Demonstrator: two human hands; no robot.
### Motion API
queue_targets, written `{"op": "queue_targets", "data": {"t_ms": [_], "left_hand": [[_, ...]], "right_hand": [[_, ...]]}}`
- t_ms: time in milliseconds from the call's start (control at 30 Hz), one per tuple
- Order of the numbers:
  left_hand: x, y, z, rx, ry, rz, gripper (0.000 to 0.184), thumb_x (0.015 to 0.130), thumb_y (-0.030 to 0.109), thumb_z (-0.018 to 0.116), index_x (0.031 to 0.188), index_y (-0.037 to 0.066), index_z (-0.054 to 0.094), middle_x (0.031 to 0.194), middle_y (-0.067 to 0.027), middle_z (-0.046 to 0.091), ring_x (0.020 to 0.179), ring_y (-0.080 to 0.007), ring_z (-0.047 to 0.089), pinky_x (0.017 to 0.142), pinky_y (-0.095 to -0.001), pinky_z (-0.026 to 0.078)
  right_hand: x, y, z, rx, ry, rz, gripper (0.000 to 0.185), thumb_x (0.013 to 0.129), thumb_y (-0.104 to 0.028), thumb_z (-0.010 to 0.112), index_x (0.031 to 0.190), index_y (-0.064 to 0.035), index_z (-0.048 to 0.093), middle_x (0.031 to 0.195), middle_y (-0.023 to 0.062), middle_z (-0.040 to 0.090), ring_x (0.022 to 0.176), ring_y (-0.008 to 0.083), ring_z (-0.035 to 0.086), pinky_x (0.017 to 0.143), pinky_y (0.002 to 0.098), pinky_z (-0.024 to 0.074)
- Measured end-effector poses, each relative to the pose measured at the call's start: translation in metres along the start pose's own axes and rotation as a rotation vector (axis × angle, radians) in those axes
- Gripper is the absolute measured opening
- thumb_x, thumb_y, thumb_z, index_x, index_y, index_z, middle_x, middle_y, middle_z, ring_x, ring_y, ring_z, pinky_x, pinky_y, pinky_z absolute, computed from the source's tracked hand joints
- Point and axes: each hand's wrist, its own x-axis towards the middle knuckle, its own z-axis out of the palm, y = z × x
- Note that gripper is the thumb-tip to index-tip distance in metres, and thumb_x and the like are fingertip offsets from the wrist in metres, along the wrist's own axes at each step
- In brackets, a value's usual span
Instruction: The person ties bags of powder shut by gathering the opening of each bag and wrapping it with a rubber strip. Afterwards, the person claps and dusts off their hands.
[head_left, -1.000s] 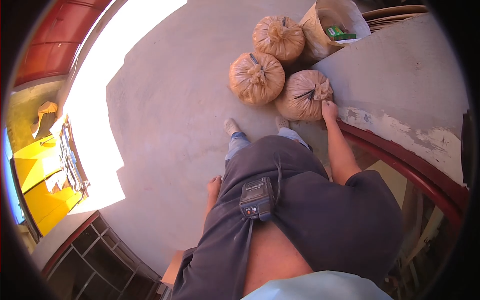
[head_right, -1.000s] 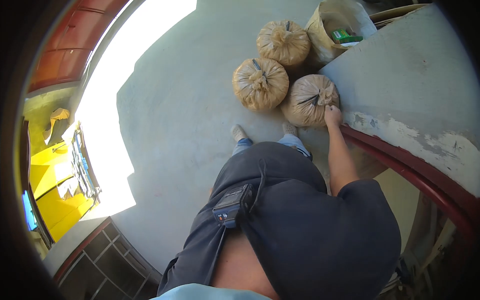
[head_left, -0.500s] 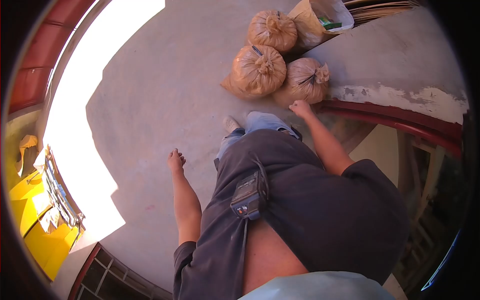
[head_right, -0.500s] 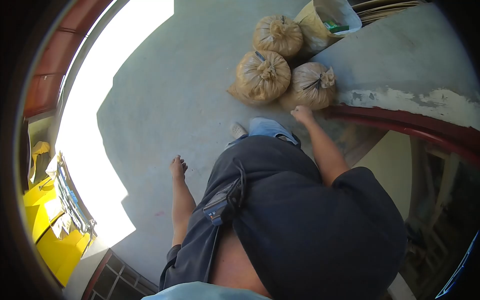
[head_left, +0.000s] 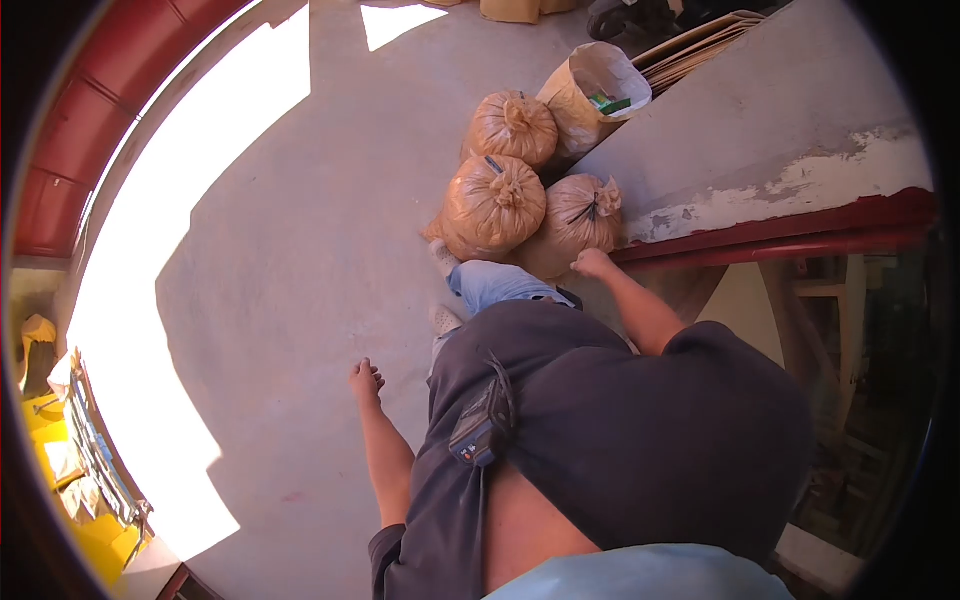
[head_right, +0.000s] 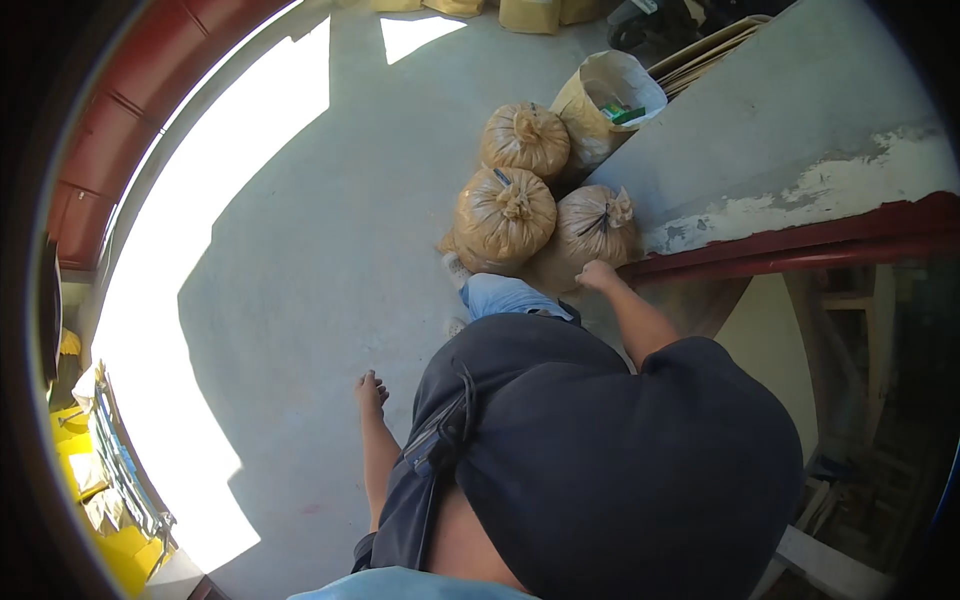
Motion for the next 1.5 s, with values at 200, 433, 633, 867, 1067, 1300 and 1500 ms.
{"op": "queue_targets", "data": {"t_ms": [200, 433, 633, 867, 1067, 1300, 1500], "left_hand": [[-0.083, -0.126, -0.091, -0.225, 0.321, -0.194, 0.024, 0.093, 0.029, 0.058, 0.105, 0.009, 0.053, 0.082, -0.0039, 0.052, 0.063, -0.0138, 0.05, 0.052, -0.0298, 0.046], [-0.069, -0.192, -0.095, -0.426, 0.079, -0.228, 0.075, 0.094, 0.057, 0.044, 0.142, 0.003, 0.023, 0.139, -0.0179, 0.029, 0.123, -0.0317, 0.032, 0.098, -0.0459, 0.035], [-0.033, 0.053, 0.078, -0.668, -0.205, -0.096, 0.091, 0.096, 0.066, 0.032, 0.155, 0.001, 0.006, 0.161, -0.021, 0.013, 0.149, -0.0368, 0.014, 0.118, -0.0526, 0.023], [-0.185, 0.376, 0.326, -0.45, -0.772, 0.223, 0.091, 0.096, 0.07, 0.023, 0.152, -0.002, 0.022, 0.158, -0.0235, 0.022, 0.143, -0.0368, 0.03, 0.115, -0.0481, 0.028], [-0.301, 0.406, 0.344, -0.049, -1.153, 0.778, 0.091, 0.095, 0.073, 0.02, 0.148, 0.0, 0.034, 0.151, -0.0222, 0.038, 0.139, -0.0382, 0.037, 0.113, -0.049, 0.031], [-0.319, 0.365, 0.386, 0.311, -0.447, 1.765, 0.057, 0.097, 0.039, 0.05, 0.139, 0.0, 0.047, 0.144, -0.0225, 0.046, 0.139, -0.0404, 0.036, 0.113, -0.0495, 0.031], [-0.228, 0.308, 0.366, 0.547, 0.002, 1.76, 0.061, 0.098, 0.044, 0.045, 0.14, 0.0, 0.045, 0.144, -0.0221, 0.046, 0.138, -0.0407, 0.037, 0.114, -0.0492, 0.029]], "right_hand": [[0.11, -0.051, -0.025, -0.319, 0.141, -0.401, 0.031, 0.082, -0.034, 0.064, 0.09, -0.0048, 0.073, 0.091, 0.02, 0.071, 0.084, 0.0364, 0.069, 0.076, 0.0429, 0.0542], [0.041, -0.246, -0.21, 0.58, 0.394, -0.464, 0.061, 0.095, -0.053, 0.05, 0.123, -0.0002, 0.062, 0.122, 0.0272, 0.061, 0.118, 0.0391, 0.057, 0.102, 0.0443, 0.0435], [-0.074, -0.32, -0.348, 0.912, 0.78, -1.023, 0.076, 0.1, -0.057, 0.038, 0.137, 0.0084, 0.045, 0.141, 0.0275, 0.046, 0.135, 0.038, 0.042, 0.113, 0.0401, 0.0323], [0.016, -0.307, -0.211, 0.751, 0.552, -1.176, 0.074, 0.101, -0.057, 0.031, 0.146, 0.0018, 0.035, 0.145, 0.024, 0.044, 0.136, 0.0382, 0.04, 0.112, 0.0418, 0.0318], [0.16, -0.12, -0.117, 1.37, -0.188, -0.184, 0.074, 0.1, -0.059, 0.033, 0.116, 0.0065, 0.062, 0.11, 0.017, 0.068, 0.098, 0.0243, 0.067, 0.106, 0.0411, 0.0394], [0.033, -0.177, -0.188, 2.054, -0.393, -0.179, 0.079, 0.1, -0.061, 0.029, 0.137, 0.0078, 0.041, 0.13, 0.019, 0.057, 0.127, 0.0263, 0.05, 0.112, 0.0422, 0.0323], [-0.028, -0.219, -0.284, 2.035, -0.74, -0.557, 0.083, 0.099, -0.063, 0.026, 0.143, 0.0076, 0.031, 0.145, 0.0236, 0.042, 0.137, 0.031, 0.039, 0.117, 0.0438, 0.0236]]}}
